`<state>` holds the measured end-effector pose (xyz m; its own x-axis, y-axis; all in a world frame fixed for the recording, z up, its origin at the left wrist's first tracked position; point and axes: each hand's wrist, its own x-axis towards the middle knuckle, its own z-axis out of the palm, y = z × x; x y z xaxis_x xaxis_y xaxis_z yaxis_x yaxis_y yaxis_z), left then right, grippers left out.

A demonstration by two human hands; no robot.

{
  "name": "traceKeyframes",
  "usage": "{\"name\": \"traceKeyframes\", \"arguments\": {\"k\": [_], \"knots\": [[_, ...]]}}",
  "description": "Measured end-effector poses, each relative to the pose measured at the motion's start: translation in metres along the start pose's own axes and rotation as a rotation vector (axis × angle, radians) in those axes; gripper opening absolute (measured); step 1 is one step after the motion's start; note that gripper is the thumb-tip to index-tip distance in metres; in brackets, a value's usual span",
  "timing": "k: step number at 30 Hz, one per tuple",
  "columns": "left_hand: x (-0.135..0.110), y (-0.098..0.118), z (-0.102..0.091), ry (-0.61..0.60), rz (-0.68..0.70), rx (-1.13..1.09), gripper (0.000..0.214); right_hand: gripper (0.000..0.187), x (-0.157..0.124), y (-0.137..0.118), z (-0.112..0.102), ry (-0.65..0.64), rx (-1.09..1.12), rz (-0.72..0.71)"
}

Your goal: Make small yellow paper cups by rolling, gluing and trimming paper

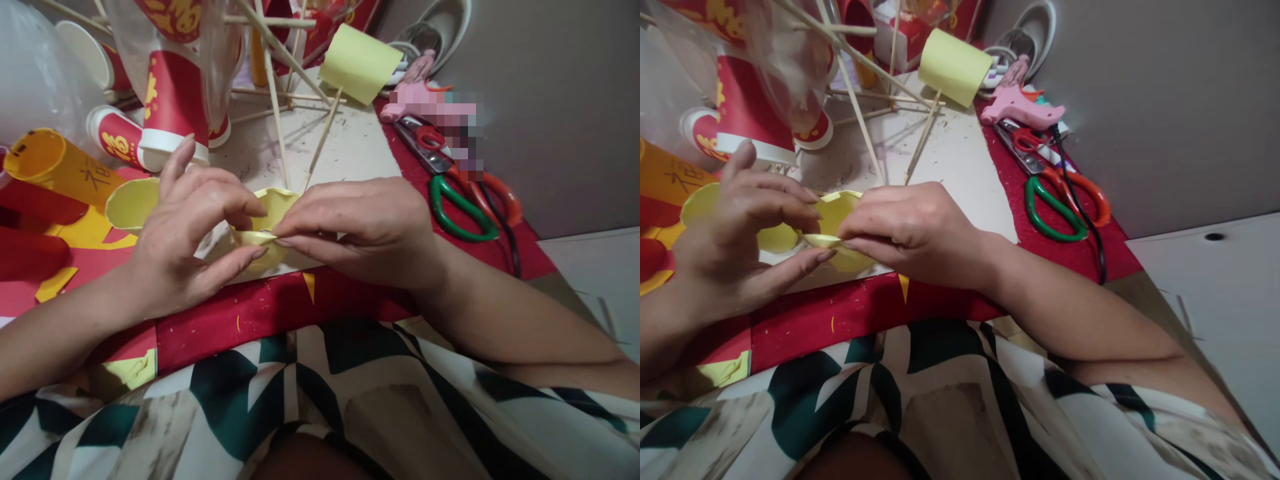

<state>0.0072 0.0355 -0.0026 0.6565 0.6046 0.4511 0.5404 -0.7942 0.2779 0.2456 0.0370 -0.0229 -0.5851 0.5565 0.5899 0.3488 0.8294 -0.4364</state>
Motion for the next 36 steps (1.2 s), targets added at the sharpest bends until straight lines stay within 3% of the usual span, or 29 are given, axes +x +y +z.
{"name": "traceKeyframes", "arguments": {"k": [9,16,36], "knots": [[-0.0014,-0.0019,0.0013,-0.010,-0.055,-0.045,0.008,0.015,-0.0010,0.0032,-0.0029,-0.018,-0.061,0.001],[-0.0029,-0.0100,0.0042,0.059,0.038,-0.043,0.020,0.014,-0.0010,0.0025,-0.0021,0.004,-0.078,0.009],[-0.0023,-0.0049,0.0040,0.021,-0.021,-0.062,0.014,0.020,0.0012,-0.0041,0.0034,0.005,-0.089,0.016]]}}
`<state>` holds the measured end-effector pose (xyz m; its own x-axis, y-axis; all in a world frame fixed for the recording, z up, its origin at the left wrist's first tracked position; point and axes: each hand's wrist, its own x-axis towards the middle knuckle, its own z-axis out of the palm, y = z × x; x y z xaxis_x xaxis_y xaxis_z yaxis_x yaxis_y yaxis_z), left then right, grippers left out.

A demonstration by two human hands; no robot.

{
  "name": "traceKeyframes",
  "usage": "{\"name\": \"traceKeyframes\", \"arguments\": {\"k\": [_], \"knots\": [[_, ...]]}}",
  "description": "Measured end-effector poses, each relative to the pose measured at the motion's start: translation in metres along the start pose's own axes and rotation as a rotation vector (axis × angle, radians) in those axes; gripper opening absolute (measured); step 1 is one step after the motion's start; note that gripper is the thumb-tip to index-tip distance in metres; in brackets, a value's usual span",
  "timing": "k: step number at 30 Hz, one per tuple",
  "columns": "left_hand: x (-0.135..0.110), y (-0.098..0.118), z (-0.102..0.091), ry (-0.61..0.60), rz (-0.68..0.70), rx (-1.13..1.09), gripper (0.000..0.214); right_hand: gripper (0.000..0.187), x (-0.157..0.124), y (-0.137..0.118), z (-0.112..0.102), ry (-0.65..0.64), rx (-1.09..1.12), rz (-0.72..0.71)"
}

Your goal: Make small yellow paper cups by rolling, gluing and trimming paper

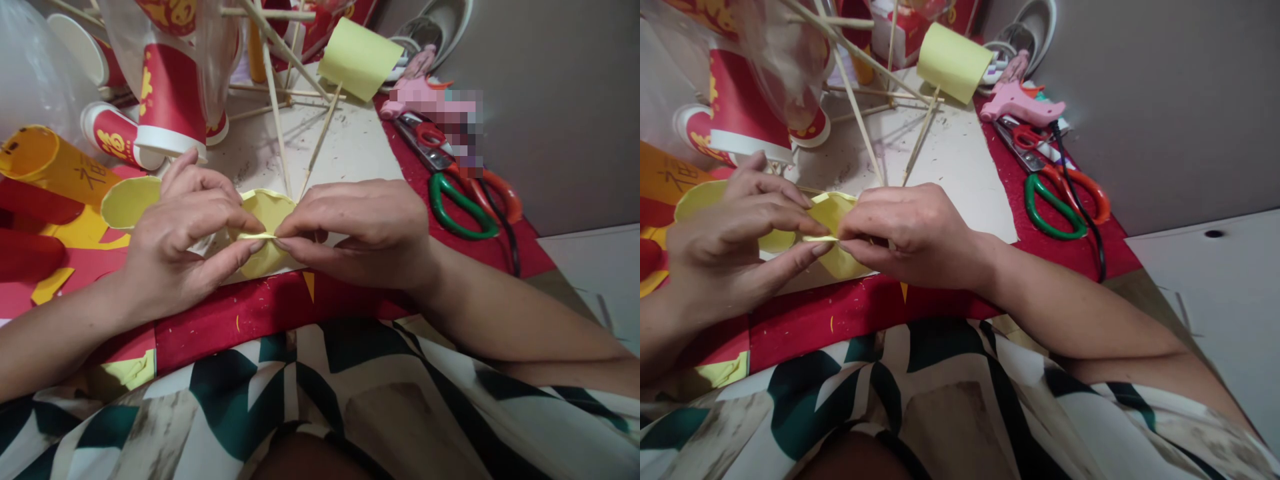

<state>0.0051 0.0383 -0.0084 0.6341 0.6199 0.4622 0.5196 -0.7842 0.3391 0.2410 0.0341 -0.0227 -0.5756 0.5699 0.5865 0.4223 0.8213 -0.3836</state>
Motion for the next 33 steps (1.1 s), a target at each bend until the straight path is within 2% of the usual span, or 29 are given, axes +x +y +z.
{"name": "traceKeyframes", "arguments": {"k": [7,12,17,22,33], "knots": [[0.0030,-0.0022,0.0005,0.001,0.068,-0.060,0.007,0.017,-0.0013,0.0018,0.0006,-0.023,0.034,0.018],[0.0031,-0.0032,0.0011,-0.028,0.062,-0.032,0.010,0.016,-0.0020,0.0047,0.0000,-0.070,0.082,-0.013],[0.0051,-0.0045,0.0008,0.005,0.070,-0.071,0.015,0.017,-0.0010,0.0079,-0.0038,-0.093,0.112,-0.004],[0.0049,-0.0043,-0.0030,-0.033,0.067,-0.081,0.012,0.018,-0.0005,0.0096,-0.0040,-0.124,0.117,-0.001],[0.0031,-0.0040,-0.0017,0.004,0.073,-0.059,0.011,0.016,-0.0005,0.0075,-0.0044,-0.080,0.108,0.005]]}}
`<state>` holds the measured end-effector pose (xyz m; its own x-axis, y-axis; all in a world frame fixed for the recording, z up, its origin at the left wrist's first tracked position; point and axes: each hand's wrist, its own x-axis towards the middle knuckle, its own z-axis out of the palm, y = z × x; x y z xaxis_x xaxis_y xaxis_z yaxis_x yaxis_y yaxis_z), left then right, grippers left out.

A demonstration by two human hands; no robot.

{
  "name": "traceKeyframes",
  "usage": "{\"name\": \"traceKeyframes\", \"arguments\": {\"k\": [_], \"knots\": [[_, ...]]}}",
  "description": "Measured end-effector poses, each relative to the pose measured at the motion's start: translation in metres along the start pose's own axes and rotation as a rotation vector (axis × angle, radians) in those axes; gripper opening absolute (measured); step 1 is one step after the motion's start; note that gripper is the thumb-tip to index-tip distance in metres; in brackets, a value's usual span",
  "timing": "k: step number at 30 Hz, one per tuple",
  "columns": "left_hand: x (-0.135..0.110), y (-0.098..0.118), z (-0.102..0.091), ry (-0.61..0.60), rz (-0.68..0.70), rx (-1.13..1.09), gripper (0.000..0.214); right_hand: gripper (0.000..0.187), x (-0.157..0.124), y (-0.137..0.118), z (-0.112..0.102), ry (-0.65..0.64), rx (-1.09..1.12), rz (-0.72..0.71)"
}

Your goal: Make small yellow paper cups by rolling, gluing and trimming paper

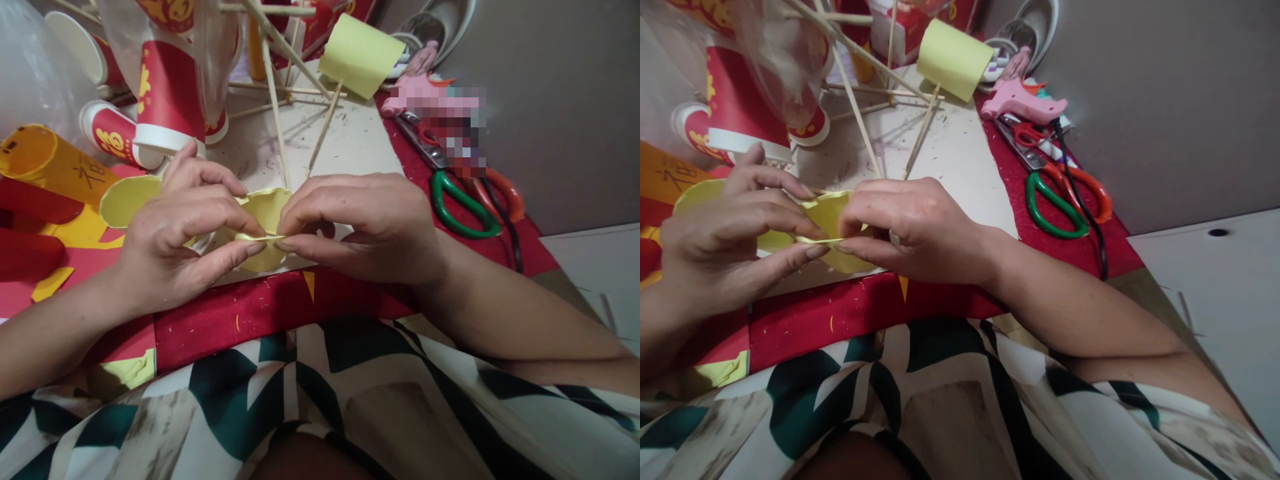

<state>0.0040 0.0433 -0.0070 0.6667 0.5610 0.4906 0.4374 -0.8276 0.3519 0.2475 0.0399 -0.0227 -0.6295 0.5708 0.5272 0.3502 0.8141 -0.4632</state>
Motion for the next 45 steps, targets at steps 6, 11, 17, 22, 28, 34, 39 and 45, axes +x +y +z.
{"name": "traceKeyframes", "arguments": {"k": [6,11,17,22,28,34,39,45], "knots": [[-0.002,-0.001,0.001,-0.071,-0.024,-0.015,0.005,0.017,-0.001,0.000,0.005,-0.048,-0.017,-0.040],[-0.002,-0.003,-0.002,-0.060,-0.013,-0.029,0.010,0.016,-0.001,0.001,0.001,-0.032,-0.023,-0.085],[0.000,-0.001,-0.005,0.025,-0.056,-0.028,0.027,0.017,0.001,0.004,-0.007,-0.012,-0.004,0.010],[0.001,0.002,0.000,0.045,-0.014,0.017,0.025,0.011,-0.001,0.002,-0.003,0.002,-0.026,0.056],[-0.001,0.004,0.003,-0.001,0.028,0.081,0.020,0.012,-0.002,-0.004,0.006,0.004,-0.001,0.023],[-0.001,-0.001,0.000,0.029,0.038,0.099,0.024,0.015,0.000,-0.005,0.002,0.046,-0.033,0.072],[0.000,-0.002,0.000,0.030,0.029,0.078,0.020,0.013,-0.001,-0.005,0.003,0.084,-0.058,0.063],[-0.001,0.000,0.002,0.077,0.020,0.058,0.017,0.014,-0.002,-0.005,0.006,0.125,-0.084,0.017]]}}
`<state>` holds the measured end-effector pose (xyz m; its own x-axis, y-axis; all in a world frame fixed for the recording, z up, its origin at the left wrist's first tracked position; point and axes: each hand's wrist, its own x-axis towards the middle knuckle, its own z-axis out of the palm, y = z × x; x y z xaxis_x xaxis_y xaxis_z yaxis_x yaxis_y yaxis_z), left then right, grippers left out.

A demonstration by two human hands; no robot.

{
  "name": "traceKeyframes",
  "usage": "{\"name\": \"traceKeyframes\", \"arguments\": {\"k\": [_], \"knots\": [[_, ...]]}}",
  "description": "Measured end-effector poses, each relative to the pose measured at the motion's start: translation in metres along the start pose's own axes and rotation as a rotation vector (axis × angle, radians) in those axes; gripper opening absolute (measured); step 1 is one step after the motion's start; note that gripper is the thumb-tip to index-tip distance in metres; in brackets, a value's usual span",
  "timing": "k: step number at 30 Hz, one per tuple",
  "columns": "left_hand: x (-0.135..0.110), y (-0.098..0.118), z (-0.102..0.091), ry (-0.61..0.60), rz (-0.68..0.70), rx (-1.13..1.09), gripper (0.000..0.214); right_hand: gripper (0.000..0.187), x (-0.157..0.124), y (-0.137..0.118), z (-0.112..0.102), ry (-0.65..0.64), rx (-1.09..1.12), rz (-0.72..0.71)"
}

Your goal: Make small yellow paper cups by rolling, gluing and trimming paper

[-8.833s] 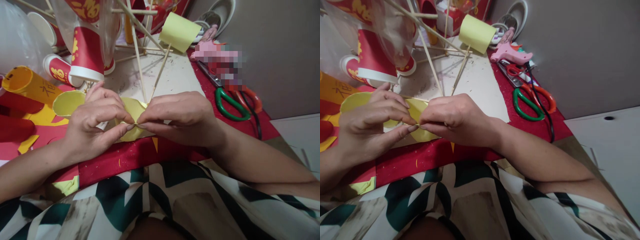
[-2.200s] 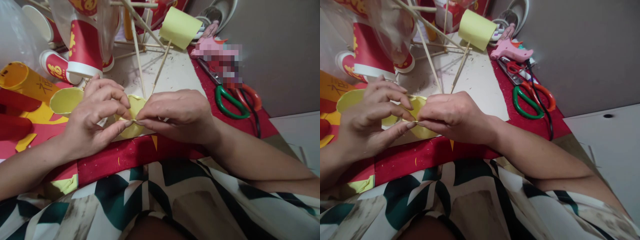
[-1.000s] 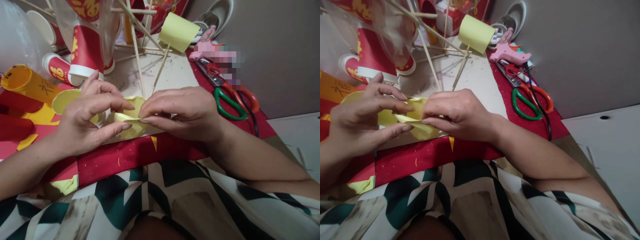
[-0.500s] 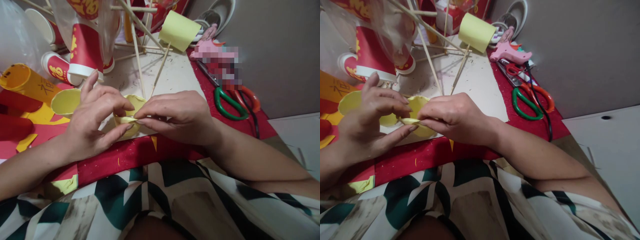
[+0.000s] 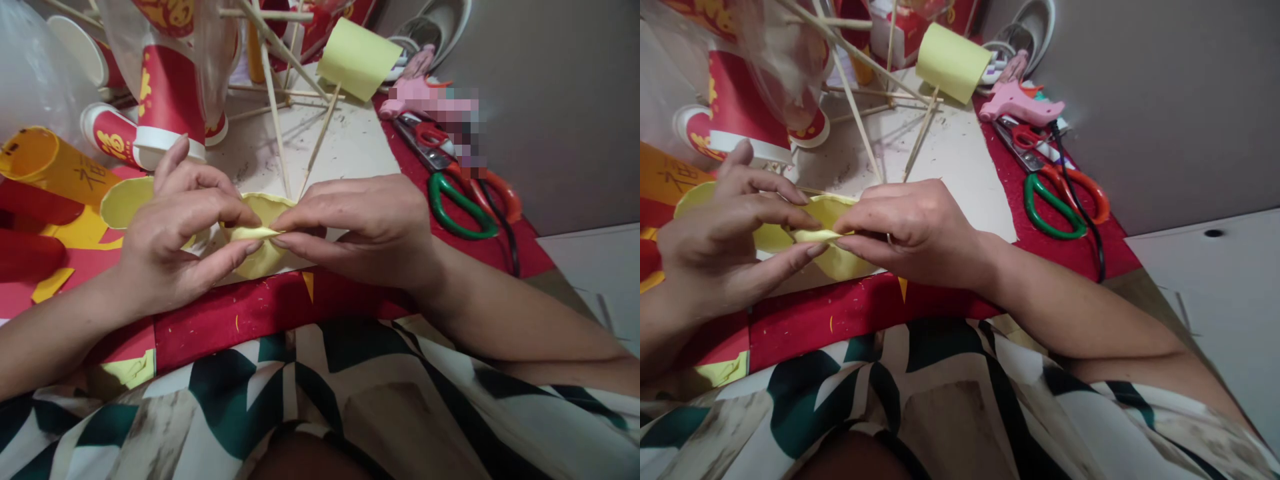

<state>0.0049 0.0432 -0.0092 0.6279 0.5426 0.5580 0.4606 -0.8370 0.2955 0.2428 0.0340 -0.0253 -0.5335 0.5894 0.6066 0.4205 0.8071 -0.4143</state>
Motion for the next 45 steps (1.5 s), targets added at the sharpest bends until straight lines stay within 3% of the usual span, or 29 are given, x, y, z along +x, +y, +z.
{"name": "traceKeyframes", "arguments": {"k": [11,14,26,34,40,45], "knots": [[-0.002,-0.004,0.000,-0.004,0.049,-0.030,0.014,0.012,-0.001,0.001,0.003,0.002,-0.014,-0.043],[-0.001,-0.004,-0.001,-0.052,0.021,-0.039,0.009,0.012,-0.001,0.002,0.002,-0.003,-0.017,-0.048],[0.000,-0.006,-0.001,-0.164,-0.012,-0.057,0.012,0.019,0.000,0.007,0.000,-0.181,0.005,-0.064],[0.000,-0.002,-0.005,-0.147,-0.180,-0.138,0.013,0.021,0.003,0.007,-0.006,-0.187,0.014,0.019],[0.002,0.003,-0.006,-0.176,-0.193,-0.300,0.014,0.021,0.005,0.007,-0.009,-0.203,0.221,0.057],[0.003,0.005,-0.006,-0.176,-0.159,-0.298,0.012,0.031,0.007,0.008,-0.012,-0.291,0.465,0.160]]}}
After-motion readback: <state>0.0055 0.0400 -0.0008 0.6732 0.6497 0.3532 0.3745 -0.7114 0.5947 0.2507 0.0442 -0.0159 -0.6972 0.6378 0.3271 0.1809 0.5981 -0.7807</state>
